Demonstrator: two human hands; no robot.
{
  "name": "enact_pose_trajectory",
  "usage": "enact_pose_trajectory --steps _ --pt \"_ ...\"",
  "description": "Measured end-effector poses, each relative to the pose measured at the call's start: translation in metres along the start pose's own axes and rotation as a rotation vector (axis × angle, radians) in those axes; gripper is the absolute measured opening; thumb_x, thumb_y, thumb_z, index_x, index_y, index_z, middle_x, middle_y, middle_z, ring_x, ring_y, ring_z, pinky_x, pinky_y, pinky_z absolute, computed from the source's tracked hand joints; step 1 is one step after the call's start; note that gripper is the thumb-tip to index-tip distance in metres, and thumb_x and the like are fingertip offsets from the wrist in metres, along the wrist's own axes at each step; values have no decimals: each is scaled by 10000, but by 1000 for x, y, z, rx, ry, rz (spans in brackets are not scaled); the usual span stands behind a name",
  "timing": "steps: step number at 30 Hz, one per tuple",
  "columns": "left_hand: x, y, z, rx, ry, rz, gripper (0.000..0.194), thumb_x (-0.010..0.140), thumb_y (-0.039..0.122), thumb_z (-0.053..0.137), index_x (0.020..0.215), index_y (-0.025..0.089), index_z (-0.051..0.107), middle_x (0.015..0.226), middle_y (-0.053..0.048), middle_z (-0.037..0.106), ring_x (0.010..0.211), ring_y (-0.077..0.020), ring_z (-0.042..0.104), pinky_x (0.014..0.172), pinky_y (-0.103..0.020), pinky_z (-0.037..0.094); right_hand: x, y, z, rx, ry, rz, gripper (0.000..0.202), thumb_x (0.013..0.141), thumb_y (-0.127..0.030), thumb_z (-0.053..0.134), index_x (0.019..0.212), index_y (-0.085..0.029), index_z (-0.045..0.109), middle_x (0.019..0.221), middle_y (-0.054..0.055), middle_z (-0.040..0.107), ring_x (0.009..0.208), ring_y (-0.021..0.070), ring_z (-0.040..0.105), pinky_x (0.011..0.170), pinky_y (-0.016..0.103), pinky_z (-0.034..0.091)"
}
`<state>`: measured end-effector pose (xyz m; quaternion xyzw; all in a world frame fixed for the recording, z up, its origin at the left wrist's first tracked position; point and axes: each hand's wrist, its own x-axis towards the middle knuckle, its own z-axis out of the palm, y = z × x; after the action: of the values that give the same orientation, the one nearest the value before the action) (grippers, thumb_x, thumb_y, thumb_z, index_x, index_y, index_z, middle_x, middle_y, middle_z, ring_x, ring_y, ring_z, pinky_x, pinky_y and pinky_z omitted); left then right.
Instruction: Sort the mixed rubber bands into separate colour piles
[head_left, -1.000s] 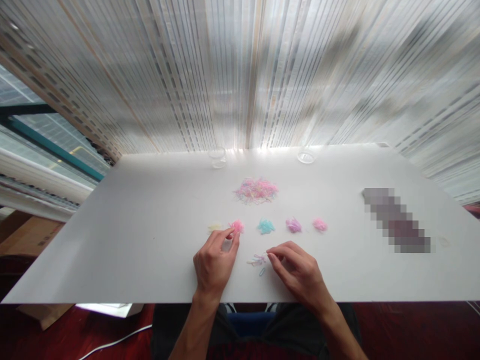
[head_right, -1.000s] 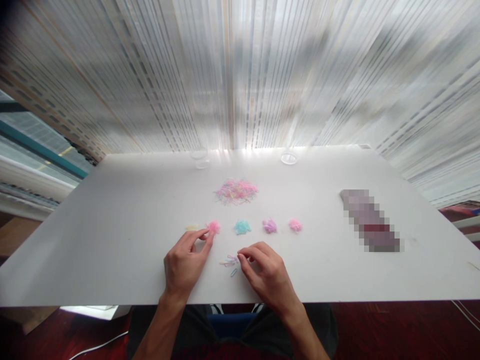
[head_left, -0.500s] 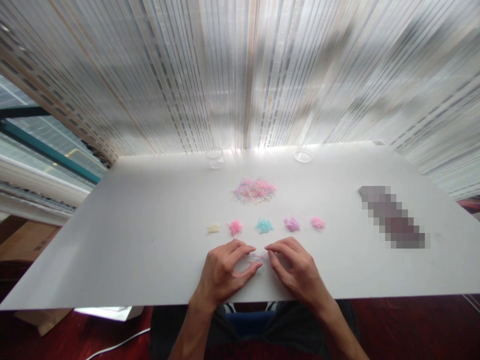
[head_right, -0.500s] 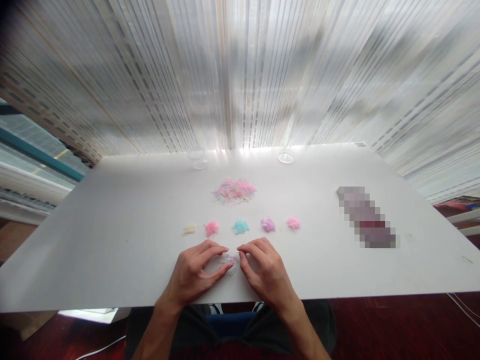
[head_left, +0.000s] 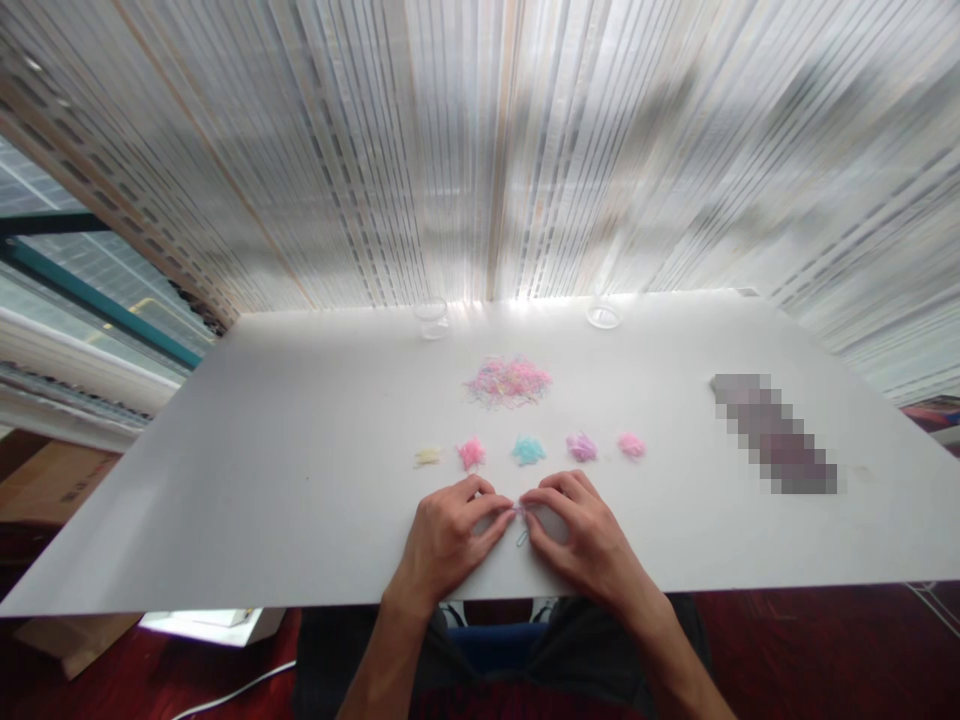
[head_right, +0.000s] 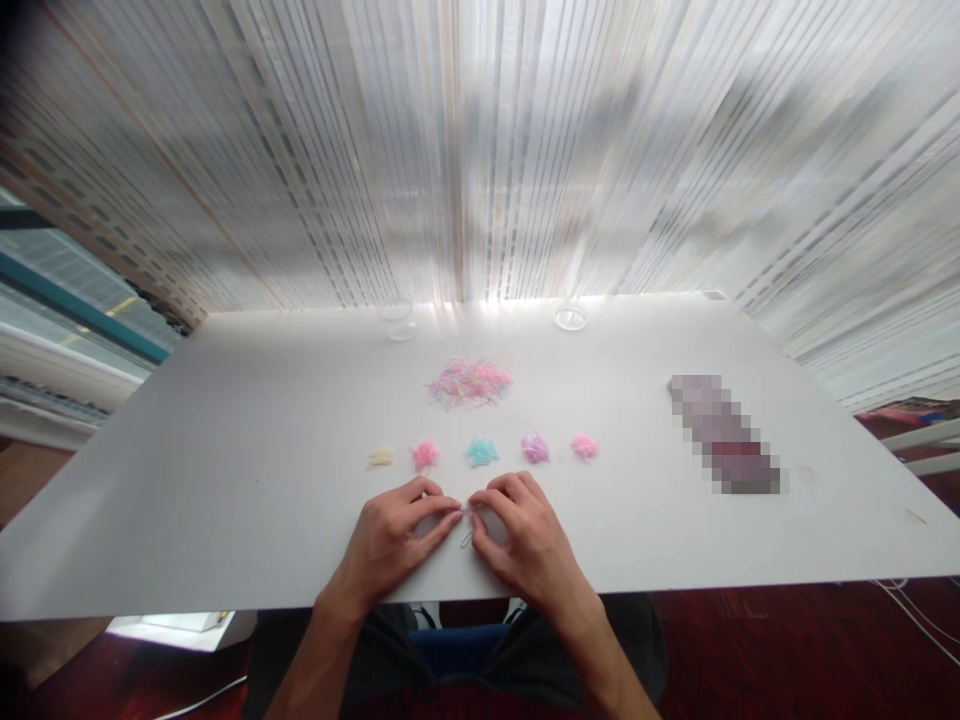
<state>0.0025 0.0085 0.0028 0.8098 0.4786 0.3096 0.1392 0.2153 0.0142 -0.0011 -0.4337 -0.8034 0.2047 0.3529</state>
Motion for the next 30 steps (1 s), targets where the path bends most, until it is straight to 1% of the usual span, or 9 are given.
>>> enact_pose_trajectory --steps 4,9,16,19,22,28,30 --pt "0 -1 0 -9 0 -1 105 974 220 679 978 236 782 891 -15 732 750 -159 704 690 -260 531 0 -1 -2 19 -6 -8 207 939 -128 633 1107 -224 709 979 74 668 939 245 619 829 405 581" --pt "1 0 -1 -28 0 8 99 967 205 684 982 233 778 874 -11 733 746 -155 700 690 -253 523 -1 1 0 -8 -15 -3 160 945 -181 685 1095 -229 716 963 68 669 925 244 620 824 404 574" --pt "1 0 0 -52 -1 16 99 978 228 680 984 242 779 884 -2 741 765 -156 706 699 -256 525 0 3 2 -18 11 -25 72 964 -182 685 977 -226 740 888 53 675 860 222 617 778 372 556" --pt "1 -1 0 -46 11 24 109 986 238 665 991 241 773 890 -4 741 768 -157 710 701 -261 533 0 2 1 9 27 -25 86 958 -160 687 976 -226 739 888 50 678 855 218 628 773 357 550" --pt "0 0 -1 -38 28 39 96 965 281 697 1021 235 759 916 -10 744 778 -171 722 704 -276 549 0 2 0 64 58 -16 108 964 -143 667 992 -225 732 891 47 686 853 208 643 764 331 548" --pt "0 3 -1 -19 5 77 335 838 412 843 1082 221 714 969 -25 752 789 -202 739 689 -293 570 0 1 -1 83 86 -5 104 979 -153 635 964 -227 706 830 27 703 776 194 660 719 307 529" --pt "1 3 -1 -4 -11 73 351 821 404 858 1085 226 709 977 -22 756 782 -202 739 686 -293 570 -1 1 -1 91 80 5 96 979 -162 638 976 -229 706 831 26 708 766 191 664 715 302 531"
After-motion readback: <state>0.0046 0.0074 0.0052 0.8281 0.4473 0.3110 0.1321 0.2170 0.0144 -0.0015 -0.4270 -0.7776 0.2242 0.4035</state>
